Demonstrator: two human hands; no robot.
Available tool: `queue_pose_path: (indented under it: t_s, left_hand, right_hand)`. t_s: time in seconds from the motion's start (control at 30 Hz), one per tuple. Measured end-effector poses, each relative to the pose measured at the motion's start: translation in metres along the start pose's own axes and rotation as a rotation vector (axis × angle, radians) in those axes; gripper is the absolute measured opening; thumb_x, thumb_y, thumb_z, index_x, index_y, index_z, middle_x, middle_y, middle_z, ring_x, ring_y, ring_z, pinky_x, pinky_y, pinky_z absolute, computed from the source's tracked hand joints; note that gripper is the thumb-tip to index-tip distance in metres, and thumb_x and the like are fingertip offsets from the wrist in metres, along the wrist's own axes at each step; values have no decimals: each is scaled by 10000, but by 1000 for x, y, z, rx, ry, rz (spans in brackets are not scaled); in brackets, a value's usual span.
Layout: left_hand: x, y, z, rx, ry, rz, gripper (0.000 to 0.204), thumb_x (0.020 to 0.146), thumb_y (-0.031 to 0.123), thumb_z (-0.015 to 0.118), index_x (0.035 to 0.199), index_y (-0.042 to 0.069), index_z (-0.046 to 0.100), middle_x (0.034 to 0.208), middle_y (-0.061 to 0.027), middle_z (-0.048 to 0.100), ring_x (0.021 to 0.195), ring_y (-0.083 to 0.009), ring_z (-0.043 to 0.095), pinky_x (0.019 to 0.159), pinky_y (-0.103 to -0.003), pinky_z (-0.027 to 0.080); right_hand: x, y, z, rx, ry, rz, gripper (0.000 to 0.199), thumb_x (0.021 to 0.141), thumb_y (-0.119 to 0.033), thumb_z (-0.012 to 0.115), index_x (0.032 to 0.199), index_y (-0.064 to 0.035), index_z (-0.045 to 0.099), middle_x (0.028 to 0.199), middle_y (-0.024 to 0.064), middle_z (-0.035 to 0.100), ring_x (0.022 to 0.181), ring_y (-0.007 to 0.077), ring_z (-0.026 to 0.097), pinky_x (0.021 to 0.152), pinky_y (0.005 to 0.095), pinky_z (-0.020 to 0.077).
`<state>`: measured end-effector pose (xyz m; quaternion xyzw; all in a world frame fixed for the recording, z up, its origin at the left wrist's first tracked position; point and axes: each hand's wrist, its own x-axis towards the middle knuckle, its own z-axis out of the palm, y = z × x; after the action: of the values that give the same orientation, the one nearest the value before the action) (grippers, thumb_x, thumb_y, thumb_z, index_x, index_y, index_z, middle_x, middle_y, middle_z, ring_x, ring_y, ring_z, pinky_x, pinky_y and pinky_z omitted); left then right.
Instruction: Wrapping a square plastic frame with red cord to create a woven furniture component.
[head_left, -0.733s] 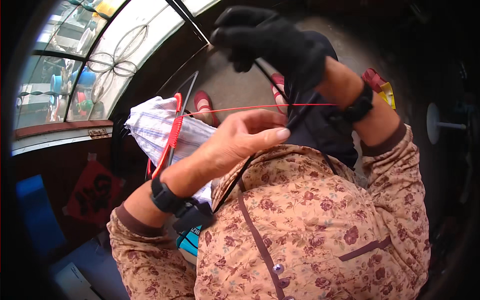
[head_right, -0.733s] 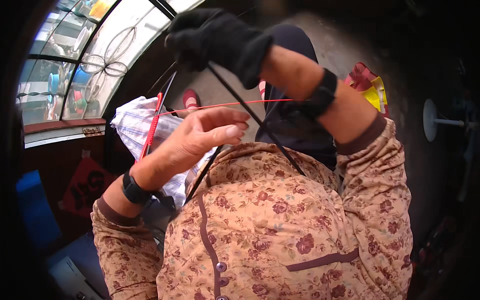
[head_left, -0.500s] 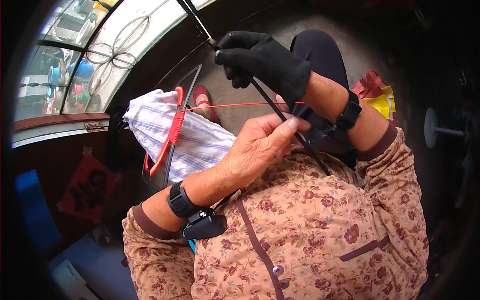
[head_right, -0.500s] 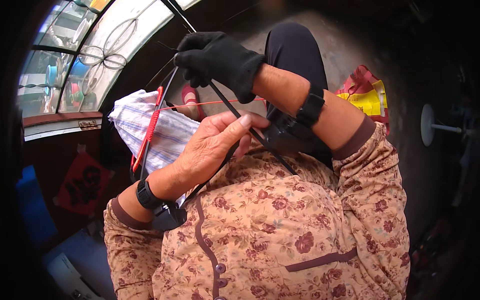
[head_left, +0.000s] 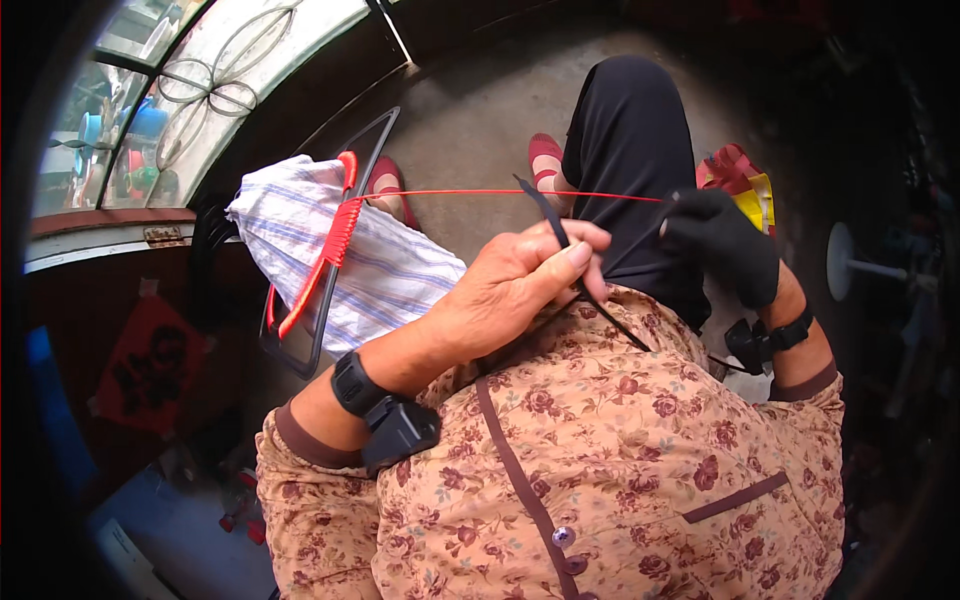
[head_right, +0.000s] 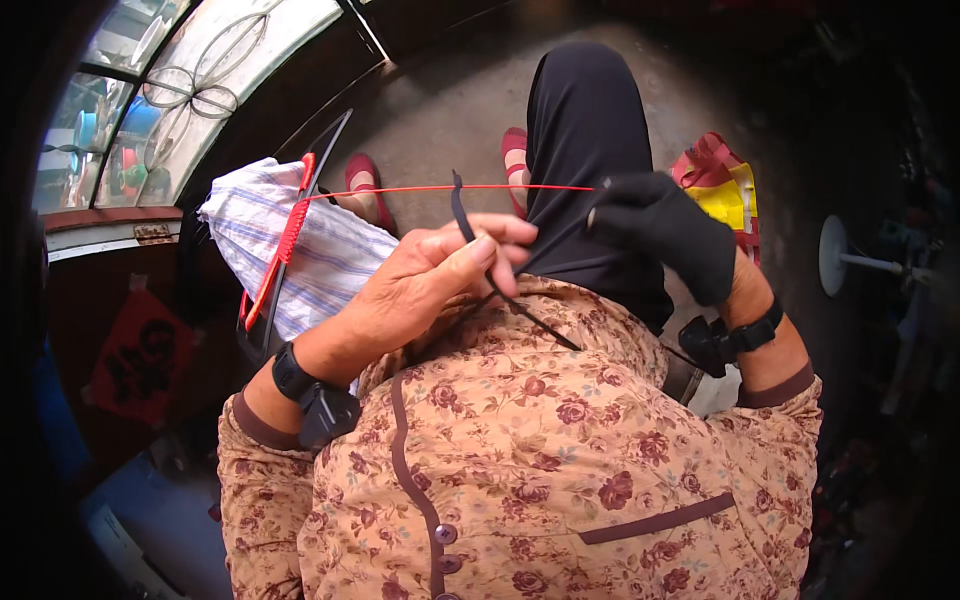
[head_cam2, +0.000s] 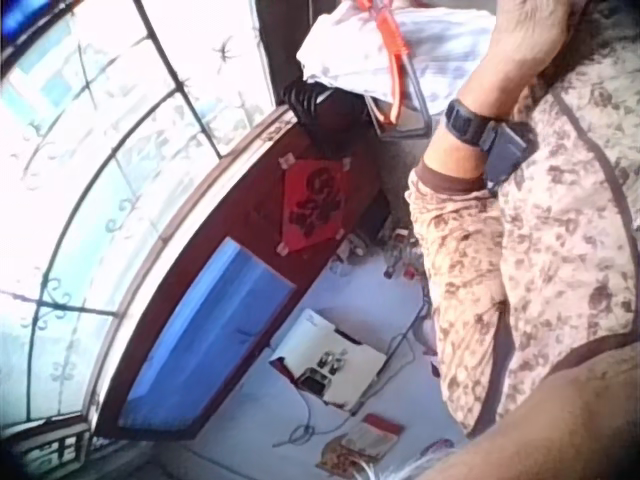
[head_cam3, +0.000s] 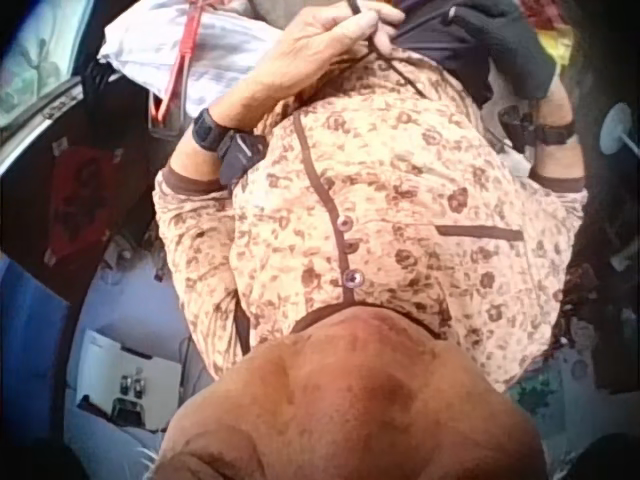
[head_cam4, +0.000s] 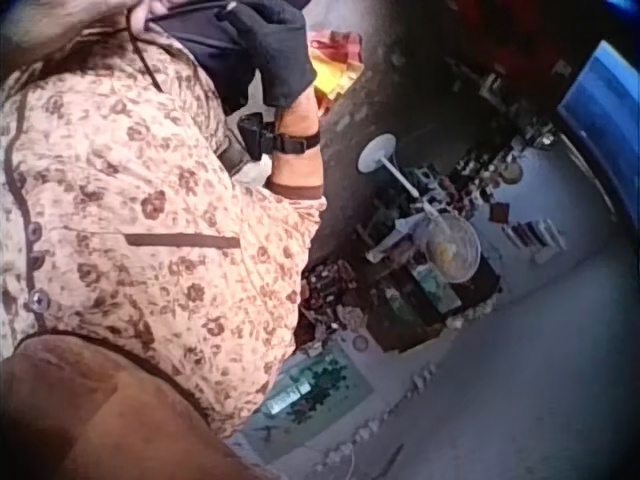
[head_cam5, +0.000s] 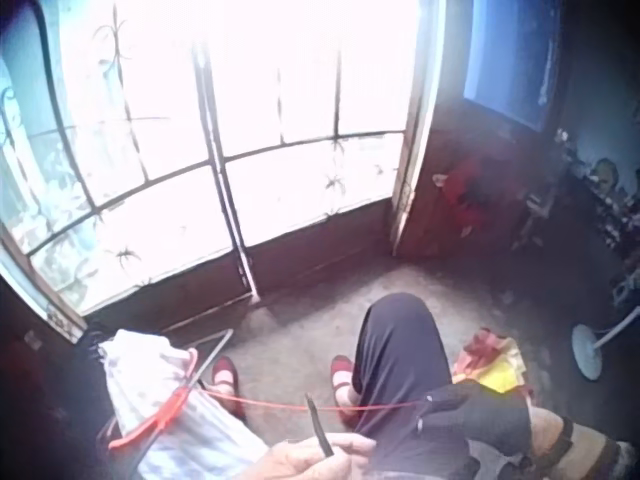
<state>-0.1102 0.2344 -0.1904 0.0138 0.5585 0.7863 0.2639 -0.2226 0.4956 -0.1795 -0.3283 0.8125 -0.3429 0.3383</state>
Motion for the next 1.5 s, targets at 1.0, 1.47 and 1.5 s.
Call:
queue_pose_path:
  t_s: [1.0, 1.47, 1.5]
  left_hand:
    - [-47, -44, -17, 946, 305, 443, 49, 907, 52, 611, 877, 15, 621, 727, -153, 596, 652, -341, 621, 570, -387, 471]
    - [-61, -22, 23, 1212, 329, 766, 152, 770, -6, 708, 905, 22, 645, 615, -62, 507, 468, -219, 536, 425, -337, 418]
    - [-61, -23, 23, 1187, 341, 780, 147, 776, -6, 705, 907, 22, 645, 619, -64, 512, 467, -222, 535, 426, -337, 419]
  right_hand:
    - [-3, -69, 84, 446, -176, 5, 170, 844, -70, 678, 992, 12, 690, 837, 63, 682, 773, 92, 617, 708, 239, 489]
    - [-4, -53, 86, 294, -30, -191, 160, 835, -83, 655, 978, -12, 645, 855, 83, 672, 769, 171, 641, 730, 299, 502]
    - [-7, -53, 83, 395, -81, -235, 143, 854, -103, 636, 967, -16, 641, 854, 70, 665, 774, 167, 632, 727, 302, 496]
